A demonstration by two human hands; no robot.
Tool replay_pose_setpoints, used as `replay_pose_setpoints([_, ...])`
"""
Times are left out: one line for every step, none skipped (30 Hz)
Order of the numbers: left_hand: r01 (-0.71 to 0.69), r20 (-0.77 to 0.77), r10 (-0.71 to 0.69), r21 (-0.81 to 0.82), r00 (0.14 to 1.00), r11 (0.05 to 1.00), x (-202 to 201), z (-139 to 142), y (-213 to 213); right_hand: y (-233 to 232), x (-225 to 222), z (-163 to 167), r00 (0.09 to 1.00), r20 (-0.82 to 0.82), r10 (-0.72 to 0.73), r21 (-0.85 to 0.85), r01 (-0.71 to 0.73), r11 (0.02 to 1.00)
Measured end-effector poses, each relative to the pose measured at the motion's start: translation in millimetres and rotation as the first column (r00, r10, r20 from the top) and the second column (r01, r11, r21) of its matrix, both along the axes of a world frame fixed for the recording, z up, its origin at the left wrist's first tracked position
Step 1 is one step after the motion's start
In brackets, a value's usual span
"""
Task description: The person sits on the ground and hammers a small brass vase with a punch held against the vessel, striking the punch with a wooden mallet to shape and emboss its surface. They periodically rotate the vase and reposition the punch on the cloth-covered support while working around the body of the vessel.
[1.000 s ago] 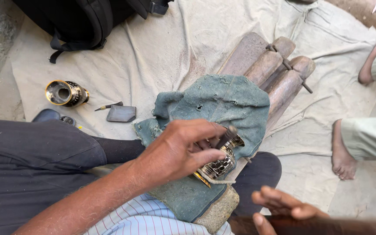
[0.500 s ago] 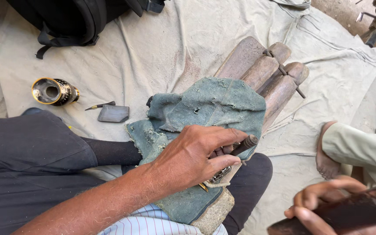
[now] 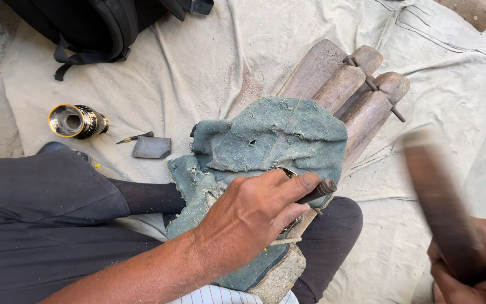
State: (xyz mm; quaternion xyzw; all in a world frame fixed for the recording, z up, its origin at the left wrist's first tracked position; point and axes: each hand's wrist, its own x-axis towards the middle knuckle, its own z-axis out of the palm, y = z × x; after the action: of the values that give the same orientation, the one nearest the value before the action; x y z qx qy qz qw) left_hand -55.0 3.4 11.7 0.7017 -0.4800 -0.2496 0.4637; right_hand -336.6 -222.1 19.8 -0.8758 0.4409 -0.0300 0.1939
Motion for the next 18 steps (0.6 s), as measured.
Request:
replay_pose_setpoints([0.001, -0.003, -0.001, -0.001, 1.0, 1.0, 0, 0, 1, -1, 5, 3, 1.0, -0.006, 0.002, -0.004, -0.002, 1.0])
replay_pose_setpoints([0.005, -0.006, -0.005, -0.002, 1.0, 1.0, 0, 0, 1, 0, 9, 4, 1.0, -0.015, 0.002, -0.01, -0.002, 1.0])
replay_pose_setpoints([0.014, -0.004, -0.014, -0.005, 1.0, 1.0, 1, 0, 1, 0, 14, 7, 1.0, -0.02, 0.004, -0.006, -0.004, 1.0])
replay_pose_setpoints([0.019, -0.004, -0.019, -0.006, 1.0, 1.0, 1, 0, 1, 1, 17, 7, 0.999, -0.031, 0.006, -0.007, -0.007, 1.0])
replay_pose_setpoints([0.025, -0.006, -0.025, -0.006, 1.0, 1.0, 1, 1, 2, 0, 19, 8, 0.999, -0.044, 0.012, -0.001, -0.012, 1.0])
replay_pose_setpoints([0.024, 0.003, -0.024, -0.001, 1.0, 1.0, 1, 1, 2, 0, 19, 7, 0.999, -0.051, 0.016, -0.001, -0.016, 1.0])
replay_pose_setpoints([0.025, 0.013, -0.025, 0.004, 1.0, 1.0, 0, 2, 2, 0, 21, 4, 0.998, -0.062, 0.011, -0.013, -0.011, 1.0])
replay_pose_setpoints([0.026, 0.023, -0.026, 0.009, 0.999, 1.0, 0, 2, 2, 0, 18, 6, 0.998, -0.063, 0.008, 0.0, -0.008, 1.0])
replay_pose_setpoints([0.027, 0.006, -0.027, 0.017, 1.0, 0.999, 0, 3, 2, -2, 14, 6, 0.997, -0.07, 0.012, 0.002, -0.012, 1.0])
replay_pose_setpoints([0.031, -0.009, -0.031, 0.025, 0.999, 0.999, 1, 2, 1, -2, 12, 2, 0.997, -0.07, 0.016, 0.001, -0.016, 1.0])
replay_pose_setpoints([0.032, -0.027, -0.031, 0.036, 0.999, 0.999, 2, 2, 0, -3, 10, 3, 0.997, -0.079, 0.018, 0.006, -0.017, 1.0])
replay_pose_setpoints([0.028, -0.017, -0.028, 0.036, 0.999, 0.999, 1, 1, 1, -6, 12, 4, 0.996, -0.086, 0.033, 0.008, -0.033, 0.999])
replay_pose_setpoints([0.026, -0.004, -0.026, 0.035, 1.0, 0.999, 1, 1, 1, -3, 17, 2, 0.995, -0.09, 0.033, 0.006, -0.032, 0.999])
replay_pose_setpoints([0.027, 0.006, -0.027, 0.033, 1.0, 0.999, 1, 2, 2, -4, 19, 8, 0.994, -0.103, 0.048, 0.018, -0.047, 0.999])
replay_pose_setpoints([0.032, -0.006, -0.032, 0.034, 0.999, 0.999, 1, 2, 2, -3, 24, 9, 0.992, -0.111, 0.058, 0.021, -0.056, 0.998])
replay_pose_setpoints([0.038, -0.011, -0.038, 0.029, 0.999, 0.999, 2, 2, 0, -1, 27, 8, 0.993, -0.101, 0.054, 0.002, -0.054, 0.999])
replay_pose_setpoints([0.044, -0.017, -0.043, 0.025, 0.999, 0.999, 3, 2, 0, 0, 28, 10, 0.994, -0.099, 0.054, 0.009, -0.053, 0.999])
replay_pose_setpoints([0.042, -0.006, -0.042, 0.027, 0.999, 0.999, 4, 3, -1, 1, 29, 10, 0.993, -0.103, 0.053, 0.008, -0.052, 0.999])
